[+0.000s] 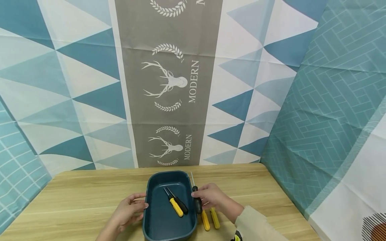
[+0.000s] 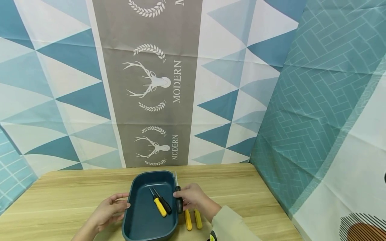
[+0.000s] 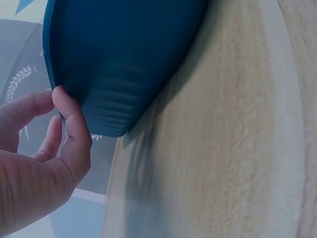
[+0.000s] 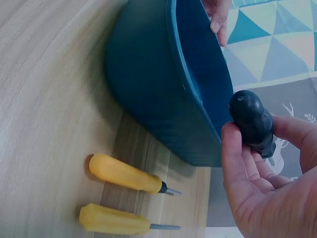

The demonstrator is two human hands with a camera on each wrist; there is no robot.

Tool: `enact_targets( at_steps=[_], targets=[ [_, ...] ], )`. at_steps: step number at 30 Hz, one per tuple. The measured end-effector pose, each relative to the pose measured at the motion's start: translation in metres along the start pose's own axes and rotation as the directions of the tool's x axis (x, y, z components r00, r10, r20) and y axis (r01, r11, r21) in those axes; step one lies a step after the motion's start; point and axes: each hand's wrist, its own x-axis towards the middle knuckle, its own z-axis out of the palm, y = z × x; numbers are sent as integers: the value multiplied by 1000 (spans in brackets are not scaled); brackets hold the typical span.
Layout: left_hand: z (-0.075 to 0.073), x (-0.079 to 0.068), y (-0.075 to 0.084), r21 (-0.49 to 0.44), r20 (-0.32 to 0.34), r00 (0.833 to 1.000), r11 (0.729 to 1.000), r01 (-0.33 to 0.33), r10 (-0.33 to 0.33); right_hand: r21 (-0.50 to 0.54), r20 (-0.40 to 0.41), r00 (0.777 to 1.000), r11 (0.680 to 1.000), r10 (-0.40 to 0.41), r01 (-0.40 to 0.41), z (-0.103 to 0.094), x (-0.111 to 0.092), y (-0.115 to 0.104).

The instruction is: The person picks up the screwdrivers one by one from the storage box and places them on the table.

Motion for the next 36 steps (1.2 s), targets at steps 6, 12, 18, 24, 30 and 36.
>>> enact_targets(
  at_steps=[6,12,18,24,30,36],
  targets=[
    [0,0,-1,-1,4,1000,1000,-2,2,43,9,1000,999,-10,10,-7,-3,3],
    [-1,1,-1,-9,8,1000,1000,-3,3,34,-9,1000,999,14,-13,-13,-4,8],
    [0,2,-1,-9,11,1000,1000,-1,1,23,-7,1000,1000,6,-6,-20,-5,12],
    [0,1,-1,-6,-1,1000,1000,4,-4,23,-23,999,999,33,-32,-26,-8,16],
    [1,2,-2,-7,-21,1000,1000,6,-6,8,-32,998,999,46,-45,-30,-8,20],
    [2,2,-1,-7,-27,1000,1000,16,-16,3,-43,998,999,55,-55,-35,-8,24]
  ],
)
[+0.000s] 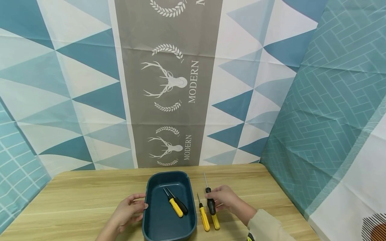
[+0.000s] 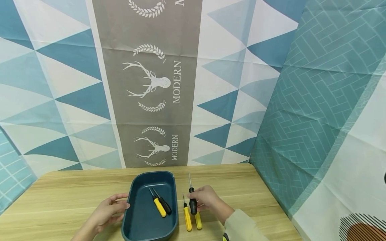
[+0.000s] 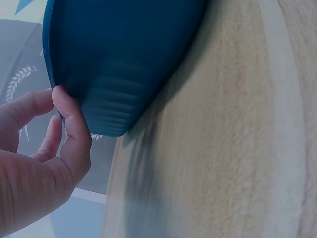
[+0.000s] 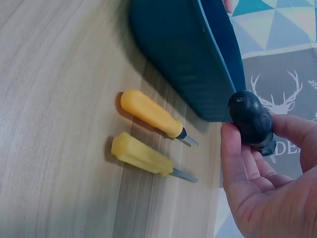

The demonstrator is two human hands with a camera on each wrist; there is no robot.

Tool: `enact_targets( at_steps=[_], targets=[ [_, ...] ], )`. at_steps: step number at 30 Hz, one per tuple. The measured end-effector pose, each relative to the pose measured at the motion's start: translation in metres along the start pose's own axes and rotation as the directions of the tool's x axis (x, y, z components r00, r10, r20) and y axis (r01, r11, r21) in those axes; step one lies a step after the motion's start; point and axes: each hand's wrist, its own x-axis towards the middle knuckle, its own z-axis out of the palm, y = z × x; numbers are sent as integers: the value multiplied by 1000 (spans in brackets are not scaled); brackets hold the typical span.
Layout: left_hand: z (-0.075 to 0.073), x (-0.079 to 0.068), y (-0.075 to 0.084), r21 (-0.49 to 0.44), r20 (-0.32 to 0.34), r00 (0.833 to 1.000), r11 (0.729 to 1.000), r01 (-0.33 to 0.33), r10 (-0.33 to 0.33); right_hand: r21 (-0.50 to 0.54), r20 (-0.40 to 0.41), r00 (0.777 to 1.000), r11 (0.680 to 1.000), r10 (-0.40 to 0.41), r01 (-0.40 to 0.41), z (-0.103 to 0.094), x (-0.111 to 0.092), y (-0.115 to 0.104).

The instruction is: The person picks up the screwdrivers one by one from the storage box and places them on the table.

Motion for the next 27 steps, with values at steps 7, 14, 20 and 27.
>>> enact_targets(
  at_steps=[7,14,20,27],
  targets=[
    [-1,0,-1,0,15,1000,1000,0,0,0,-13,1000,1000,9,-9,-4,0,3],
    [-2,1,-1,0,13,1000,1000,-7,7,19,-7,1000,1000,5,-5,-9,-1,6],
    [-1,0,0,8,15,1000,1000,-7,7,7,-18,1000,1000,1,-1,-12,-1,8],
    [-2,0,0,8,18,1000,1000,-14,13,-9,-29,1000,1000,6,-6,-13,0,12]
  ],
)
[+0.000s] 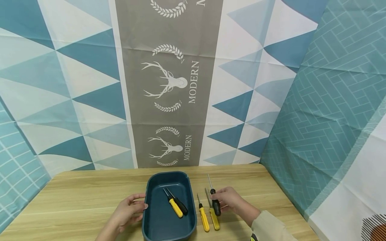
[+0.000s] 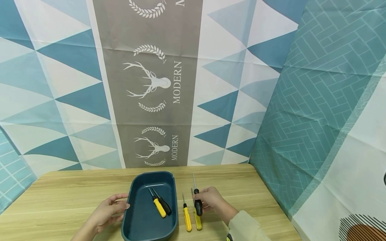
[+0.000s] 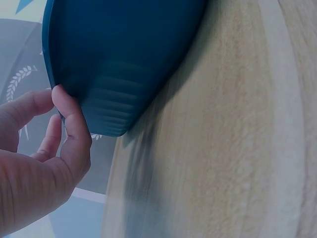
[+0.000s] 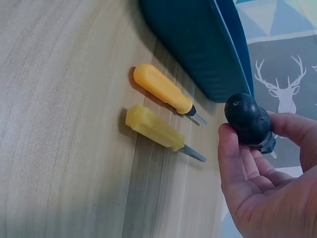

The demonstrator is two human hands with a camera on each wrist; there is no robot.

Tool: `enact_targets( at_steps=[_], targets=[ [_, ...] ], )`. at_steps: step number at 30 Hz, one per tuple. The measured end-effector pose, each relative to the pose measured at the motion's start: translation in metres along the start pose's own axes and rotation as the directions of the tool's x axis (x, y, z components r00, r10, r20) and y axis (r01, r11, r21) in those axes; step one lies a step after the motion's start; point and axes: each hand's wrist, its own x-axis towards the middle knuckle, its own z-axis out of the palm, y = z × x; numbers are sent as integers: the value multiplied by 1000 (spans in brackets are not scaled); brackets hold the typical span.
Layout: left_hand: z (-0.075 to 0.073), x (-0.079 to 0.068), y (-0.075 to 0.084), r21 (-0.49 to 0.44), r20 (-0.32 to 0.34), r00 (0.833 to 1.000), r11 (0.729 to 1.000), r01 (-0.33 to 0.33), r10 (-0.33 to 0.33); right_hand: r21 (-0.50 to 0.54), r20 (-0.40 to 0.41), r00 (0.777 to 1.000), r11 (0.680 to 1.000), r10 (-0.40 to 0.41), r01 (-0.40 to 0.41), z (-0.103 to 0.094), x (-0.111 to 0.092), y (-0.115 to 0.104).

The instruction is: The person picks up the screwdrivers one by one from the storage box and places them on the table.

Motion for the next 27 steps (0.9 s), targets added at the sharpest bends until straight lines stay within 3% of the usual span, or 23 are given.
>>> enact_targets(
  at_steps=[8,27],
  targets=[
    [1,1,-1,-7,-15,1000,1000,15,-15,-2,-8,1000,1000,23,-23,-2,1,4],
    [-1,0,0,-15,21,1000,1000,11,-11,4,-15,999,999,37,-37,-4,3,13]
  ],
)
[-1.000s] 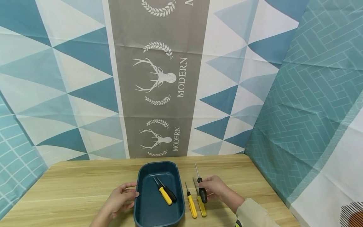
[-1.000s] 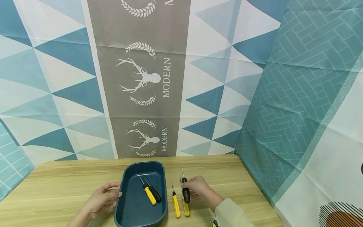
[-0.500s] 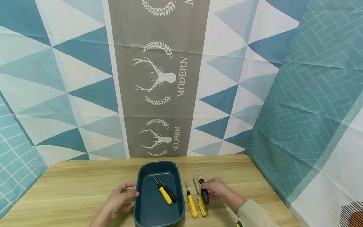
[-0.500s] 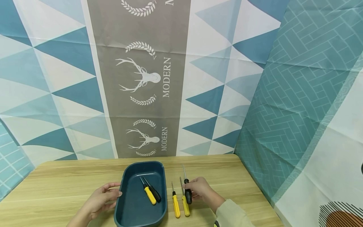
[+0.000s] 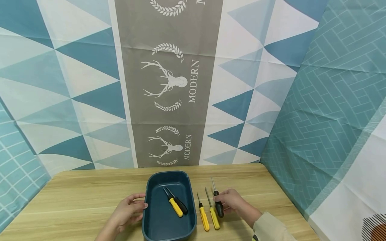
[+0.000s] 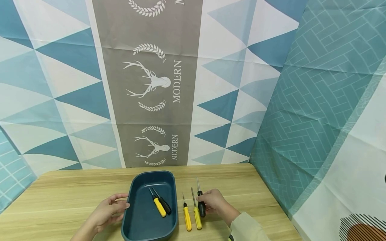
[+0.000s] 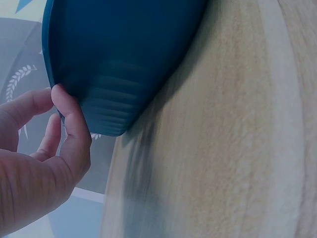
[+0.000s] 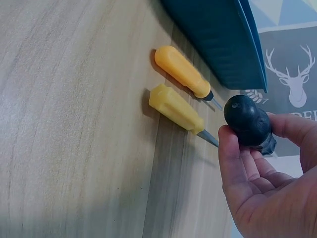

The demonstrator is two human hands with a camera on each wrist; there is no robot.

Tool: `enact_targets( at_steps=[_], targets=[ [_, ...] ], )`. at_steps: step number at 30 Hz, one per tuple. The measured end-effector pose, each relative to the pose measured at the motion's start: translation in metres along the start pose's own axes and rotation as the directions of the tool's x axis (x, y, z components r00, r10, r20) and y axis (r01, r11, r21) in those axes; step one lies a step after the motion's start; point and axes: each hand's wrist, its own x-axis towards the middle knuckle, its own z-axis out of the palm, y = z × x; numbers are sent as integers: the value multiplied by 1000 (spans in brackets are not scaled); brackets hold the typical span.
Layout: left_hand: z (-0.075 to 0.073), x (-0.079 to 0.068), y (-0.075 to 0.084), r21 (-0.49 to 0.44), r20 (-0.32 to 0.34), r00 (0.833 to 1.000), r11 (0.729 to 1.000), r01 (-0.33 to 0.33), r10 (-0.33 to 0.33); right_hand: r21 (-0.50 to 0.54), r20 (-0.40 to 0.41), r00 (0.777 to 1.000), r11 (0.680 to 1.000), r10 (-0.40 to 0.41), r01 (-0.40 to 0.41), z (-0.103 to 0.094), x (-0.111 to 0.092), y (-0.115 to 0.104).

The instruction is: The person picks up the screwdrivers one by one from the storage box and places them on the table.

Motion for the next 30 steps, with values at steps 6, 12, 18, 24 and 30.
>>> enact_targets(
  at_steps=[6,12,18,24,30],
  targets=[
    [0,1,-1,2,-4,1000,1000,8,-8,-27,-19,1000,1000,-7,6,0,2,4],
    [0,1,0,-3,4,1000,1000,1,-1,-31,-26,1000,1000,2,-3,0,3,11],
    [0,0,0,-2,4,1000,1000,2,-2,-24,-38,999,1000,15,-16,-1,4,15],
    [-1,1,-1,-3,17,1000,1000,-11,11,-43,-57,998,998,38,-40,0,7,18],
    [-1,0,0,5,8,1000,1000,-2,2,-46,-73,996,998,49,-53,-1,11,23]
  ],
)
